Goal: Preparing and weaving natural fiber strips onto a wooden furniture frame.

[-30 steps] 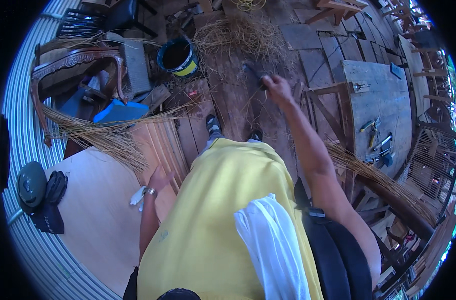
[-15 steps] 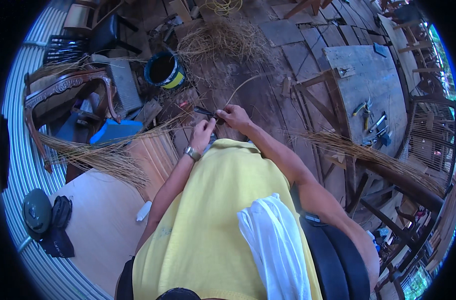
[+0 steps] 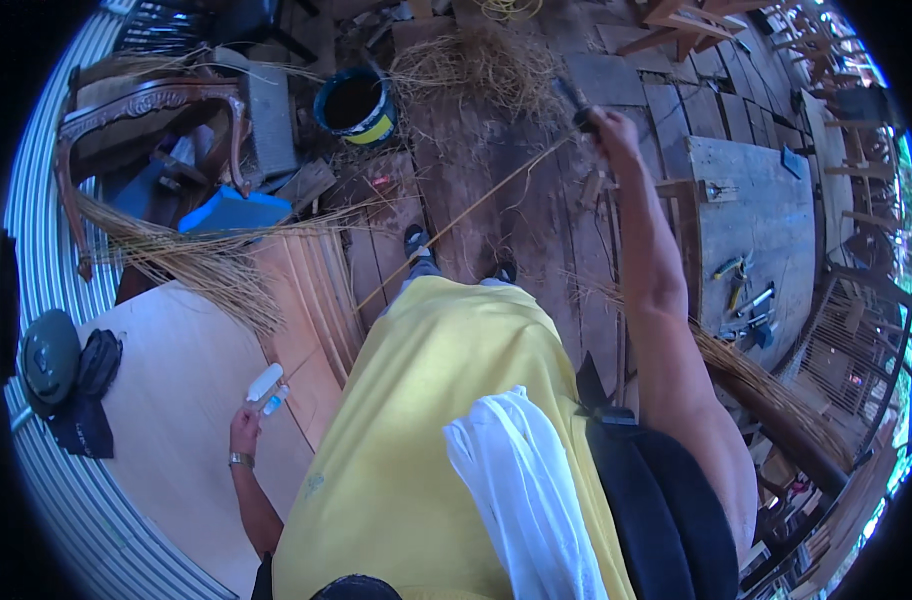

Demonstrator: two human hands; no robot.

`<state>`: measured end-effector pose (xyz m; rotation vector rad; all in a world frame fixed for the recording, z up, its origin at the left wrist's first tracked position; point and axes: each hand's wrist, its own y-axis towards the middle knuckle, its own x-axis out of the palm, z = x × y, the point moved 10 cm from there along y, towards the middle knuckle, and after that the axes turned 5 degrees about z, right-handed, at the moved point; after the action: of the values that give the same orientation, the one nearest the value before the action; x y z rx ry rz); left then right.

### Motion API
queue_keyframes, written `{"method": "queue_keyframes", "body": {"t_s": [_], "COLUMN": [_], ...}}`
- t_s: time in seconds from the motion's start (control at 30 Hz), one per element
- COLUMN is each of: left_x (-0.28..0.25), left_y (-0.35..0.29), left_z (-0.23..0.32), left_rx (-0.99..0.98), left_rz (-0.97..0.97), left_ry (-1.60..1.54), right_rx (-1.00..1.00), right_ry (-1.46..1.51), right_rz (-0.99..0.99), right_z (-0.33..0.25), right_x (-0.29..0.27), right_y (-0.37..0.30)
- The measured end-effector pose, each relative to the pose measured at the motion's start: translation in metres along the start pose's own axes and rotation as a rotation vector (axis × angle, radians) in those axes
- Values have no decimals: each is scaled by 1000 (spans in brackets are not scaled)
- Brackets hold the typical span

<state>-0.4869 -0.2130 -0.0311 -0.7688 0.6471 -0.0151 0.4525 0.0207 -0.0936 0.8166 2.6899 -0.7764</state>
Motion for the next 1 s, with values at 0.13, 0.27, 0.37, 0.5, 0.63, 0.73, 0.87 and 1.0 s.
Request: {"method": "queue_keyframes", "body": {"t_s": [0.13,0.27,0.37,0.5,0.63,0.73,0.87,1.0], "left_x": [6,64,129,275,373,419,410,389], "left_y": [-3,40,97,140,105,92,84,43], "left_z": [-105,-176,-79,150,332,360,370,376], "left_rx": [-132,-242,24,-15,373,258,614,762], "left_rz": [70,-96,18,-231,-401,-522,-250,-297], "left_ry": [74,492,520,-180,-351,-248,138,88], "right_rx": [-106,-196,-223,-198,-139,-106,-154,90], "right_ry": [-82,-38,-101,-167,-191,-191,-298,25], "right_rz": [25,-12,-96,-195,-244,-214,-205,-347], "right_z": [-51,-80,-76,-39,13,23,26,50], "right_x": [21,63,112,179,223,219,210,209], "right_y": [7,-23,-60,-119,-146,-167,-187,-208]}}
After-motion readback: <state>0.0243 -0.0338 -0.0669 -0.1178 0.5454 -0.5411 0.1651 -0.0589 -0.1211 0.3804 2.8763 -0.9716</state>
